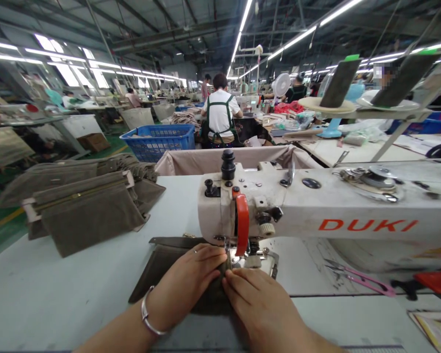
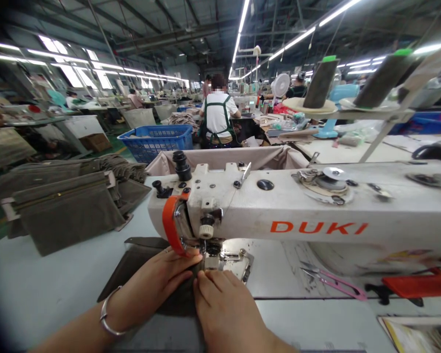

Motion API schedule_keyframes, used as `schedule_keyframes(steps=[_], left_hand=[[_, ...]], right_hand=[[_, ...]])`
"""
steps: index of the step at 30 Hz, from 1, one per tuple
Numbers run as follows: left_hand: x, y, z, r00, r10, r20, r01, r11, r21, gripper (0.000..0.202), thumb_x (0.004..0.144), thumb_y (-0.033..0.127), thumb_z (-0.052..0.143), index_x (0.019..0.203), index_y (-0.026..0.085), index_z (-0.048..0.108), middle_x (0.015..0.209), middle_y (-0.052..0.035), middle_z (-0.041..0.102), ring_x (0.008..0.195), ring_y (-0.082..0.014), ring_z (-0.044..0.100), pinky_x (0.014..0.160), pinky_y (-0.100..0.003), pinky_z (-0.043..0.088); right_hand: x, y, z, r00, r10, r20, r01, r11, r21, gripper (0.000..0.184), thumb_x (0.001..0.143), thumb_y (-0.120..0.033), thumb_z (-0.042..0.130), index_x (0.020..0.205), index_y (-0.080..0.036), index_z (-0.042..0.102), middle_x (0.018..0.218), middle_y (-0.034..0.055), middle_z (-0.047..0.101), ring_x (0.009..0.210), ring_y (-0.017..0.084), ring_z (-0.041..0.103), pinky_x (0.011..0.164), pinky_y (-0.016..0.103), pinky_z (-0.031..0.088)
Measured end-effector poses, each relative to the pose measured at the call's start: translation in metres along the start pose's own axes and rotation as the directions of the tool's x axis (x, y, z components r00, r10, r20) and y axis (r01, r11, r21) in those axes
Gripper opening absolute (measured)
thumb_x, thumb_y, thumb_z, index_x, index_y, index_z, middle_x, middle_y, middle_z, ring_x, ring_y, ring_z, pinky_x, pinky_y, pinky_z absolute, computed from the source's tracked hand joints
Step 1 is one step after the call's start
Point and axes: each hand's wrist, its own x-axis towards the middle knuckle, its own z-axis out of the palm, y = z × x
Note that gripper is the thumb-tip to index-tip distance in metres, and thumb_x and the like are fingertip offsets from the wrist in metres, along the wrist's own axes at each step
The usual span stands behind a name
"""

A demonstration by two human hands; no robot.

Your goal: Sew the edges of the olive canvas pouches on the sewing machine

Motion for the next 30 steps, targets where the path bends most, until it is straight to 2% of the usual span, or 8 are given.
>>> schedule_keyframes(steps=[11, 18, 26, 28, 30], left_hand=[[0.002, 0.000, -0.002, 1.000, -0.005, -0.019, 0.004, 0.998, -0.061, 0.033, 0.091, 0.014, 0.056, 0.123, 0.022, 0.059, 0.128, -0.0032, 0.062, 0.121, -0.0186, 0.053, 0.110, -0.035, 0.038], [0.005, -0.004, -0.001, 0.999, 0.028, -0.037, -0.030, 0.999, -0.028, 0.031, 0.091, 0.011, 0.056, 0.121, 0.020, 0.059, 0.127, -0.0047, 0.062, 0.121, -0.0189, 0.053, 0.108, -0.038, 0.041], [0.006, -0.003, -0.003, 0.999, 0.040, -0.029, -0.041, 0.998, -0.037, 0.031, 0.091, 0.012, 0.056, 0.120, 0.021, 0.060, 0.128, -0.0035, 0.062, 0.122, -0.0181, 0.052, 0.110, -0.038, 0.039], [0.007, -0.003, -0.003, 0.999, 0.036, -0.030, -0.037, 0.999, -0.034, 0.030, 0.091, 0.012, 0.056, 0.119, 0.022, 0.061, 0.128, -0.0038, 0.062, 0.123, -0.0185, 0.052, 0.110, -0.039, 0.039], [0.004, -0.002, -0.004, 0.999, 0.036, -0.018, -0.037, 0.999, -0.024, 0.031, 0.091, 0.014, 0.056, 0.122, 0.021, 0.060, 0.130, -0.0052, 0.061, 0.125, -0.0192, 0.051, 0.111, -0.041, 0.039]], right_hand=[[0.000, 0.000, -0.005, 0.998, 0.034, 0.056, -0.039, 0.995, 0.087, 0.035, 0.086, -0.016, 0.055, 0.119, -0.009, 0.061, 0.114, 0.0083, 0.066, 0.108, 0.023, 0.054, 0.096, 0.037, 0.046], [0.004, 0.001, -0.006, 0.995, 0.066, 0.069, -0.073, 0.992, 0.106, 0.037, 0.086, -0.011, 0.051, 0.121, -0.007, 0.059, 0.114, 0.0122, 0.064, 0.105, 0.026, 0.055, 0.090, 0.042, 0.051], [0.008, -0.005, -0.004, 0.991, 0.087, 0.098, -0.102, 0.983, 0.154, 0.035, 0.087, -0.013, 0.050, 0.120, -0.007, 0.060, 0.109, 0.0127, 0.065, 0.105, 0.028, 0.055, 0.090, 0.045, 0.051], [0.009, -0.003, -0.010, 0.988, 0.094, 0.119, -0.113, 0.980, 0.163, 0.037, 0.086, -0.013, 0.049, 0.121, -0.008, 0.059, 0.113, 0.0129, 0.064, 0.107, 0.028, 0.055, 0.092, 0.045, 0.050], [0.009, 0.002, -0.025, 0.981, 0.073, 0.180, -0.109, 0.974, 0.200, 0.042, 0.084, -0.012, 0.049, 0.126, -0.013, 0.056, 0.122, 0.0097, 0.061, 0.114, 0.026, 0.053, 0.099, 0.045, 0.045]])
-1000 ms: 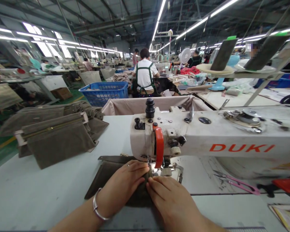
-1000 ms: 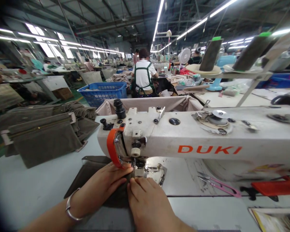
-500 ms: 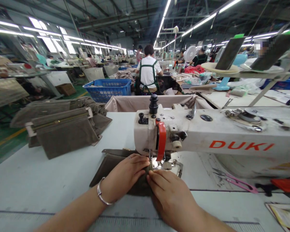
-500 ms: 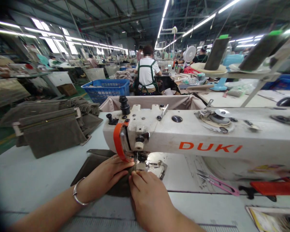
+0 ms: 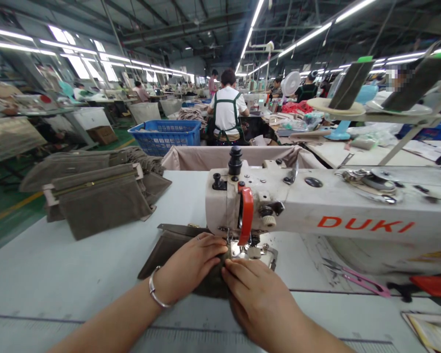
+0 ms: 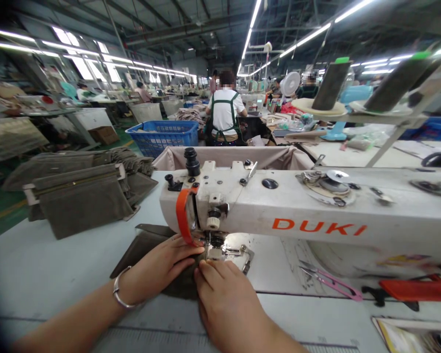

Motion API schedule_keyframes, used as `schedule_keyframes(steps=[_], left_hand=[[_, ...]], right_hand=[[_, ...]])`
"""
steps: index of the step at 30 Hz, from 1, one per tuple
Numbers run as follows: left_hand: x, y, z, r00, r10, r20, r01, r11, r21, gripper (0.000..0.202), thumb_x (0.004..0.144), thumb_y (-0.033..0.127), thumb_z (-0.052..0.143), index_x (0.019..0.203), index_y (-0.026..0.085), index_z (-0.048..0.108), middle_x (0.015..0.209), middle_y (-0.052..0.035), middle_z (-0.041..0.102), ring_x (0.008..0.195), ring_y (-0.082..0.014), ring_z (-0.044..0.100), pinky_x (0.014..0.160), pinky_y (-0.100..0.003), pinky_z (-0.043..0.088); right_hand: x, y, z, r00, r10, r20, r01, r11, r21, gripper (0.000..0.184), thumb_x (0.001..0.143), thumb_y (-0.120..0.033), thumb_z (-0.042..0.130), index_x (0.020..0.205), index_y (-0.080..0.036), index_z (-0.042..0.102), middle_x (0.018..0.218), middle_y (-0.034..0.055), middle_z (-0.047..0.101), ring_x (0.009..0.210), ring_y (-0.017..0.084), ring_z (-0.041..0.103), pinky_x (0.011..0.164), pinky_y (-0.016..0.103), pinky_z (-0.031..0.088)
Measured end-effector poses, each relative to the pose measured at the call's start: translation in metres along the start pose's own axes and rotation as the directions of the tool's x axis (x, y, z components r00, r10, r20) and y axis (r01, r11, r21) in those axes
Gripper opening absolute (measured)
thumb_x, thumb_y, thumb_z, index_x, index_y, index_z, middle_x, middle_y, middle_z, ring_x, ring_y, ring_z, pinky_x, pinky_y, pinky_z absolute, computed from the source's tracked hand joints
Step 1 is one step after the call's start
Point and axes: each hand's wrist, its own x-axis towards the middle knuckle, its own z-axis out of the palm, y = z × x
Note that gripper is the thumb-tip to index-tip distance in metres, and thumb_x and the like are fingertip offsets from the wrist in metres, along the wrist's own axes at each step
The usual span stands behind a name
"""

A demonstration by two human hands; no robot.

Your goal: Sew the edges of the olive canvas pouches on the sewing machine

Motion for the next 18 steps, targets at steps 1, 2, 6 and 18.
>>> schedule_keyframes(steps=[1, 2, 6, 18], left_hand=[[-0.003, 0.001, -0.001, 1.000, 0.006, 0.011, -0.006, 1.000, 0.006, 0.035, 0.091, 0.018, 0.058, 0.126, 0.020, 0.057, 0.132, -0.0066, 0.059, 0.127, -0.0206, 0.049, 0.111, -0.042, 0.038], [-0.008, 0.003, -0.002, 0.999, 0.021, 0.029, -0.021, 1.000, 0.011, 0.044, 0.089, 0.026, 0.063, 0.130, 0.019, 0.053, 0.136, -0.0083, 0.056, 0.130, -0.0229, 0.046, 0.112, -0.044, 0.037], [-0.030, 0.012, -0.004, 0.986, 0.131, 0.104, -0.134, 0.991, 0.024, 0.066, 0.081, 0.041, 0.070, 0.137, 0.017, 0.045, 0.144, -0.0111, 0.047, 0.135, -0.0272, 0.039, 0.112, -0.047, 0.037], [-0.029, 0.023, 0.008, 0.992, 0.077, -0.103, -0.073, 0.997, 0.041, 0.040, 0.088, 0.008, 0.049, 0.126, 0.016, 0.053, 0.120, -0.0092, 0.063, 0.112, -0.0216, 0.057, 0.099, -0.042, 0.051]], right_hand=[[-0.003, 0.002, -0.011, 0.999, -0.009, 0.042, 0.008, 1.000, 0.026, 0.047, 0.082, -0.010, 0.049, 0.128, -0.017, 0.055, 0.127, 0.0068, 0.059, 0.118, 0.025, 0.051, 0.103, 0.046, 0.042], [-0.007, 0.005, -0.022, 0.996, -0.015, 0.087, 0.010, 0.999, 0.054, 0.052, 0.079, -0.008, 0.049, 0.129, -0.021, 0.053, 0.131, 0.0032, 0.057, 0.122, 0.024, 0.048, 0.107, 0.046, 0.037], [-0.021, 0.024, -0.056, 0.991, 0.088, 0.105, -0.092, 0.995, 0.035, 0.055, 0.076, 0.001, 0.046, 0.123, -0.027, 0.055, 0.132, 0.0029, 0.054, 0.125, 0.024, 0.043, 0.105, 0.047, 0.037], [0.000, 0.025, -0.015, 0.993, 0.053, -0.102, -0.053, 0.999, 0.001, 0.009, 0.090, -0.019, 0.054, 0.096, -0.018, 0.060, 0.098, 0.0082, 0.062, 0.092, 0.024, 0.056, 0.081, 0.040, 0.048]])
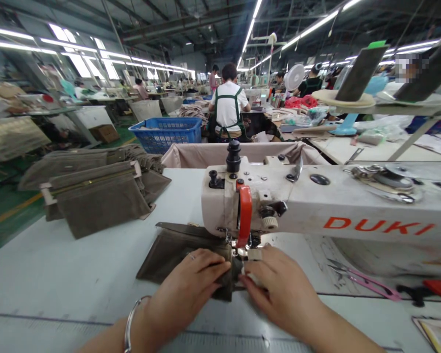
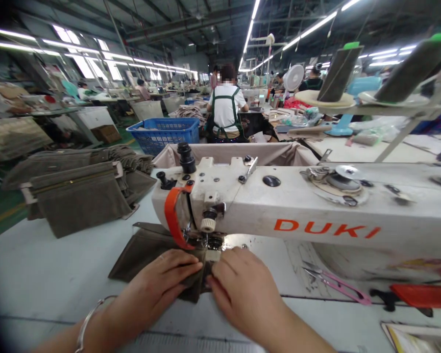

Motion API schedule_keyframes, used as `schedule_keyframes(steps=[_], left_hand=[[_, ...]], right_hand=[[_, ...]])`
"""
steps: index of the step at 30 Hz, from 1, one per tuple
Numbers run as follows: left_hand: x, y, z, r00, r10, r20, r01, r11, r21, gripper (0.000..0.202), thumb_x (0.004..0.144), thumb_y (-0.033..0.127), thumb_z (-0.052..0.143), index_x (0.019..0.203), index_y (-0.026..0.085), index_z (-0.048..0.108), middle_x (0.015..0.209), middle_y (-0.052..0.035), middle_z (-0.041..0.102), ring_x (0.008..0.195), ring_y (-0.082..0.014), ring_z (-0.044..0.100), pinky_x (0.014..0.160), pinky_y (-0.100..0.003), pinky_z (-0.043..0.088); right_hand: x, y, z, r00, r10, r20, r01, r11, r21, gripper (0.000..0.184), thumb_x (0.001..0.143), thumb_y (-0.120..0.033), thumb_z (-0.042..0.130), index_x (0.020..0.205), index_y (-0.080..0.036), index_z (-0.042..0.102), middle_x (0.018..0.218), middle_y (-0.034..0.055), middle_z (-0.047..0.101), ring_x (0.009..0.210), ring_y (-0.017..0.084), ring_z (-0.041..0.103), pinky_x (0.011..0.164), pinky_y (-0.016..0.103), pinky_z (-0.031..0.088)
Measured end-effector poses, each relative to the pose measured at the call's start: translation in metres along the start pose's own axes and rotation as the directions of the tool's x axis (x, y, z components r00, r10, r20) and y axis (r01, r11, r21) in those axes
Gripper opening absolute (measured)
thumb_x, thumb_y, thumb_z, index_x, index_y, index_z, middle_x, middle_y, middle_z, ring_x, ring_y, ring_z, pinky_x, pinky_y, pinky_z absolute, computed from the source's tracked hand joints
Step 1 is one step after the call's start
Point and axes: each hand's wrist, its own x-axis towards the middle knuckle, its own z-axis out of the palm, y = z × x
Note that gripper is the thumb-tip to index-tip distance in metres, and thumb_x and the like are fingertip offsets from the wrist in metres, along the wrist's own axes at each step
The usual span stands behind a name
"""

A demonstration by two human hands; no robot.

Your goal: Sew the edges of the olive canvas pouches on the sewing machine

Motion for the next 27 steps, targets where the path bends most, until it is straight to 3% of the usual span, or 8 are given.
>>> schedule_keyframes(steps=[3, 6, 10, 19, 22, 27], left_hand=[[0.000, -0.004, 0.000, 0.999, 0.054, 0.000, -0.054, 0.999, 0.001, 0.044, 0.091, 0.005, 0.043, 0.132, 0.019, 0.047, 0.129, -0.0065, 0.058, 0.122, -0.0170, 0.051, 0.105, -0.035, 0.047], [-0.003, -0.007, 0.008, 0.982, 0.148, 0.115, -0.158, 0.984, 0.086, 0.050, 0.089, -0.001, 0.041, 0.136, 0.017, 0.043, 0.136, -0.0040, 0.054, 0.132, -0.0155, 0.041, 0.116, -0.035, 0.034], [-0.003, -0.009, 0.016, 0.966, 0.166, 0.200, -0.203, 0.962, 0.181, 0.048, 0.091, 0.004, 0.047, 0.137, 0.014, 0.042, 0.138, -0.0035, 0.052, 0.135, -0.0179, 0.037, 0.121, -0.038, 0.023], [0.018, -0.013, 0.003, 0.978, 0.148, 0.145, -0.166, 0.979, 0.119, 0.035, 0.094, 0.009, 0.048, 0.128, 0.016, 0.048, 0.129, -0.0065, 0.058, 0.124, -0.0191, 0.050, 0.110, -0.037, 0.039], [0.014, -0.013, 0.007, 0.981, 0.156, 0.114, -0.169, 0.979, 0.113, 0.032, 0.094, 0.011, 0.049, 0.126, 0.015, 0.049, 0.123, -0.0076, 0.061, 0.118, -0.0208, 0.054, 0.106, -0.040, 0.044], [0.003, -0.012, 0.009, 0.978, 0.204, 0.047, -0.207, 0.977, 0.054, 0.025, 0.096, 0.009, 0.044, 0.119, 0.014, 0.054, 0.116, -0.0067, 0.063, 0.112, -0.0172, 0.057, 0.104, -0.034, 0.046]], right_hand=[[-0.007, -0.017, -0.005, 0.974, -0.204, 0.101, 0.187, 0.970, 0.155, 0.016, 0.088, -0.018, 0.054, 0.103, -0.020, 0.061, 0.100, 0.0063, 0.064, 0.098, 0.021, 0.056, 0.085, 0.036, 0.047], [-0.009, -0.021, 0.000, 0.966, -0.228, 0.121, 0.204, 0.962, 0.182, 0.016, 0.087, -0.016, 0.054, 0.100, -0.020, 0.063, 0.089, 0.0042, 0.065, 0.093, 0.020, 0.058, 0.084, 0.034, 0.047], [-0.009, -0.018, 0.013, 0.965, -0.257, 0.062, 0.243, 0.954, 0.175, 0.016, 0.087, -0.014, 0.052, 0.096, -0.019, 0.064, 0.083, 0.0035, 0.065, 0.088, 0.019, 0.058, 0.079, 0.032, 0.048], [-0.004, -0.021, 0.011, 0.983, -0.171, 0.062, 0.163, 0.980, 0.110, 0.021, 0.086, -0.015, 0.049, 0.100, -0.019, 0.064, 0.090, 0.0069, 0.066, 0.097, 0.021, 0.058, 0.084, 0.035, 0.049], [-0.005, -0.020, 0.010, 0.986, -0.151, 0.065, 0.144, 0.984, 0.107, 0.023, 0.086, -0.014, 0.049, 0.103, -0.019, 0.063, 0.096, 0.0072, 0.066, 0.101, 0.021, 0.058, 0.086, 0.036, 0.048], [-0.010, -0.015, 0.005, 0.987, -0.120, 0.103, 0.102, 0.981, 0.164, 0.029, 0.086, -0.011, 0.049, 0.113, -0.018, 0.057, 0.109, 0.0051, 0.064, 0.103, 0.021, 0.055, 0.088, 0.038, 0.045]])
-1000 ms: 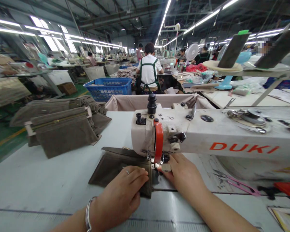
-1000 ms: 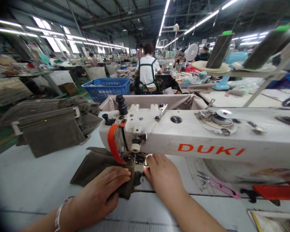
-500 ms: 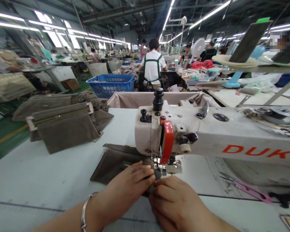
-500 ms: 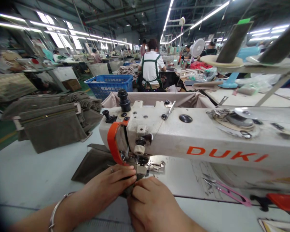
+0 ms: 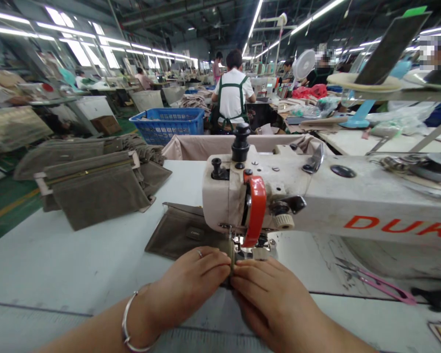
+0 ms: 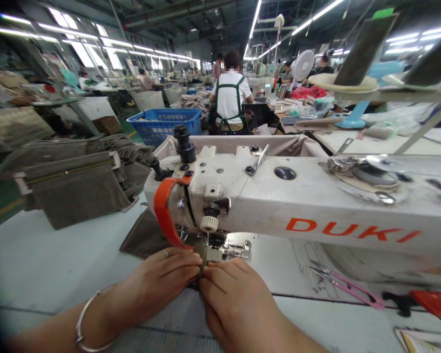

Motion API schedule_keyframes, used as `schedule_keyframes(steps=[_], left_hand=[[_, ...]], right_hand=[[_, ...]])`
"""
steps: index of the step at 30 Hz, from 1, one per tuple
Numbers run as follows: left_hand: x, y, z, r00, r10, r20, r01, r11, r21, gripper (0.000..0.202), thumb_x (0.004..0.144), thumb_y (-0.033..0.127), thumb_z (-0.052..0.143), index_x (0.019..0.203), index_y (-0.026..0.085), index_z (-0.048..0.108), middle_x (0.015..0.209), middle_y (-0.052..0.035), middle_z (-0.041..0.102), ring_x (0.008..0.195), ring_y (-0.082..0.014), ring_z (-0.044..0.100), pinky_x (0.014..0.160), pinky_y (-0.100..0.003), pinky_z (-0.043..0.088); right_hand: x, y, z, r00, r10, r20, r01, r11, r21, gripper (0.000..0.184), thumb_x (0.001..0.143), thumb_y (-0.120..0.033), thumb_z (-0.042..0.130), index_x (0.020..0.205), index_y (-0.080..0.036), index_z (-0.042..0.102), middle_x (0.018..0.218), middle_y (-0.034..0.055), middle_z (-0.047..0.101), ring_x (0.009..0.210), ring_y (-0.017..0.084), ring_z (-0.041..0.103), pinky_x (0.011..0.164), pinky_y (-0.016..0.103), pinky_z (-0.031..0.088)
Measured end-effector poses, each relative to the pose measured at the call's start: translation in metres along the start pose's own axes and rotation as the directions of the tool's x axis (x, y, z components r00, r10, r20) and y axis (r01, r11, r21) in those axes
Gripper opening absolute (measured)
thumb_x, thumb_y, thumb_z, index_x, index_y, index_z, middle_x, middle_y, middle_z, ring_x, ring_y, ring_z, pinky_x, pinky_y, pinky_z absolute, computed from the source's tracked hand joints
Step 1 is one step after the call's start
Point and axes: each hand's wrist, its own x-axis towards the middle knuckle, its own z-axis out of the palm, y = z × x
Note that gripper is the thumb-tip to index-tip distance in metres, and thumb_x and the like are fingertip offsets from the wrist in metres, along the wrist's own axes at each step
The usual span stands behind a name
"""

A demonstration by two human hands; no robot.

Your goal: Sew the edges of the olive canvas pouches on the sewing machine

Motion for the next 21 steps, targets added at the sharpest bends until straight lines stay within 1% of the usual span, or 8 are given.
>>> schedule_keyframes(steps=[3, 6, 10, 15, 18, 21], left_hand=[[0.001, 0.000, -0.003, 0.998, 0.047, -0.048, -0.047, 0.999, -0.001, 0.024, 0.096, 0.009, 0.043, 0.117, 0.015, 0.055, 0.117, -0.0066, 0.063, 0.110, -0.0177, 0.057, 0.103, -0.035, 0.046], [0.004, 0.000, -0.006, 0.997, 0.022, -0.079, -0.024, 0.999, -0.031, 0.021, 0.096, 0.010, 0.044, 0.111, 0.015, 0.058, 0.111, -0.0056, 0.065, 0.101, -0.0183, 0.057, 0.096, -0.036, 0.048], [0.008, 0.003, -0.008, 0.998, -0.008, -0.063, 0.003, 0.998, -0.069, 0.022, 0.099, 0.012, 0.040, 0.107, 0.016, 0.060, 0.103, -0.0054, 0.065, 0.094, -0.0180, 0.056, 0.090, -0.036, 0.048], [0.010, 0.002, -0.006, 1.000, 0.008, -0.027, -0.009, 0.998, -0.066, 0.019, 0.098, 0.012, 0.042, 0.105, 0.015, 0.060, 0.101, -0.0043, 0.065, 0.094, -0.0160, 0.057, 0.089, -0.033, 0.048], [0.011, 0.002, -0.006, 1.000, 0.011, -0.003, -0.011, 0.998, -0.056, 0.020, 0.096, 0.008, 0.043, 0.104, 0.015, 0.060, 0.101, -0.0037, 0.066, 0.095, -0.0144, 0.059, 0.090, -0.030, 0.049], [0.010, 0.003, -0.008, 0.999, 0.009, -0.045, -0.011, 0.998, -0.058, 0.021, 0.094, 0.007, 0.044, 0.107, 0.014, 0.060, 0.101, -0.0049, 0.068, 0.096, -0.0148, 0.061, 0.092, -0.030, 0.049]], right_hand=[[-0.002, 0.001, -0.004, 0.998, 0.047, 0.035, -0.047, 0.999, 0.010, 0.028, 0.086, -0.012, 0.050, 0.113, -0.019, 0.058, 0.103, 0.0048, 0.063, 0.096, 0.021, 0.055, 0.084, 0.040, 0.044], [-0.002, 0.001, -0.006, 0.996, 0.065, 0.062, -0.065, 0.998, 0.003, 0.024, 0.086, -0.013, 0.050, 0.106, -0.019, 0.060, 0.097, 0.0051, 0.061, 0.091, 0.022, 0.053, 0.080, 0.040, 0.044], [-0.001, -0.001, -0.007, 0.995, 0.071, 0.070, -0.072, 0.997, 0.002, 0.023, 0.086, -0.013, 0.050, 0.105, -0.019, 0.061, 0.095, 0.0051, 0.061, 0.090, 0.022, 0.052, 0.080, 0.041, 0.044], [-0.002, 0.000, -0.007, 0.994, 0.074, 0.084, -0.074, 0.997, -0.005, 0.023, 0.086, -0.014, 0.050, 0.105, -0.021, 0.062, 0.094, 0.0046, 0.061, 0.091, 0.022, 0.054, 0.081, 0.041, 0.045], [-0.003, 0.002, -0.007, 0.997, 0.076, 0.031, -0.077, 0.997, 0.025, 0.028, 0.087, -0.013, 0.049, 0.110, -0.021, 0.061, 0.103, 0.0055, 0.063, 0.095, 0.021, 0.056, 0.084, 0.039, 0.045], [-0.004, 0.003, -0.007, 0.998, 0.068, -0.003, -0.068, 0.997, 0.025, 0.038, 0.086, -0.011, 0.048, 0.122, -0.021, 0.055, 0.118, 0.0052, 0.062, 0.102, 0.021, 0.056, 0.089, 0.041, 0.046]])
